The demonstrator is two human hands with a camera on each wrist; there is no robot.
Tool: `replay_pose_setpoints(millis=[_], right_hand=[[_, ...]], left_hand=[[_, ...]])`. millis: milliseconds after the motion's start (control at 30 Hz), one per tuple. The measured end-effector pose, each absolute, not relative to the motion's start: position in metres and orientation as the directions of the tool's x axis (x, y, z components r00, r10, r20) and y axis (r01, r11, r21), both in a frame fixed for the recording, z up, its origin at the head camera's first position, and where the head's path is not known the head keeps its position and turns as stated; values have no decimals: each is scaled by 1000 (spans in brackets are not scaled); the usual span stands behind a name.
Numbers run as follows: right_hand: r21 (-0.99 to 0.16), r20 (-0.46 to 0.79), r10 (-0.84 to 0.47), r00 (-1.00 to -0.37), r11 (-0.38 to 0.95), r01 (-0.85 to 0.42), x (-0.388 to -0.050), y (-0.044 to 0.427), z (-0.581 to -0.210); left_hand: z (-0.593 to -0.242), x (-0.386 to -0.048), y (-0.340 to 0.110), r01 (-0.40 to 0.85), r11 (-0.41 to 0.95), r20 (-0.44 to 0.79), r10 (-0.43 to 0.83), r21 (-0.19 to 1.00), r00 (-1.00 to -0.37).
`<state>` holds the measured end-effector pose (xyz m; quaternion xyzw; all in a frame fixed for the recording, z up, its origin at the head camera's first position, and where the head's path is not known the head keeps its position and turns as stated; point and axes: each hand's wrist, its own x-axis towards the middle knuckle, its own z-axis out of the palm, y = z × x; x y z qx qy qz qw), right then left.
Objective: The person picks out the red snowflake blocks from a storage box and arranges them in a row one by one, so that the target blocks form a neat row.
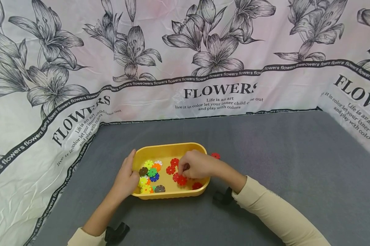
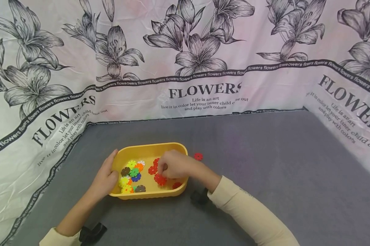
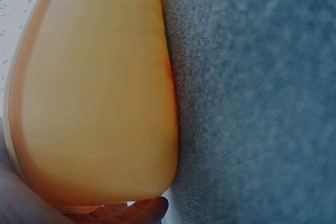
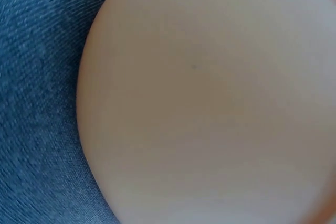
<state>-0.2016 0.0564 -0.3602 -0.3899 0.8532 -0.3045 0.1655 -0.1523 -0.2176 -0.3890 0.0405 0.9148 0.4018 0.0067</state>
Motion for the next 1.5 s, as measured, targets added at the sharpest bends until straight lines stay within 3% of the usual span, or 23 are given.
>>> replay_pose_setpoints(millis=[300, 1100, 1500], right_hand=[[-739, -47, -756, -653, 466, -486, -203, 61, -354], [-828, -19, -684, -730, 420, -371, -209, 90, -347], [-840, 31, -688, -726, 376, -392, -212, 110, -340]], left_hand=[[-389, -153, -218, 68, 678, 18, 80, 732, -997], [-387, -152, -217, 54, 679, 6, 73, 733, -997], [-387, -152, -217, 59, 679, 11, 75, 731, -997]])
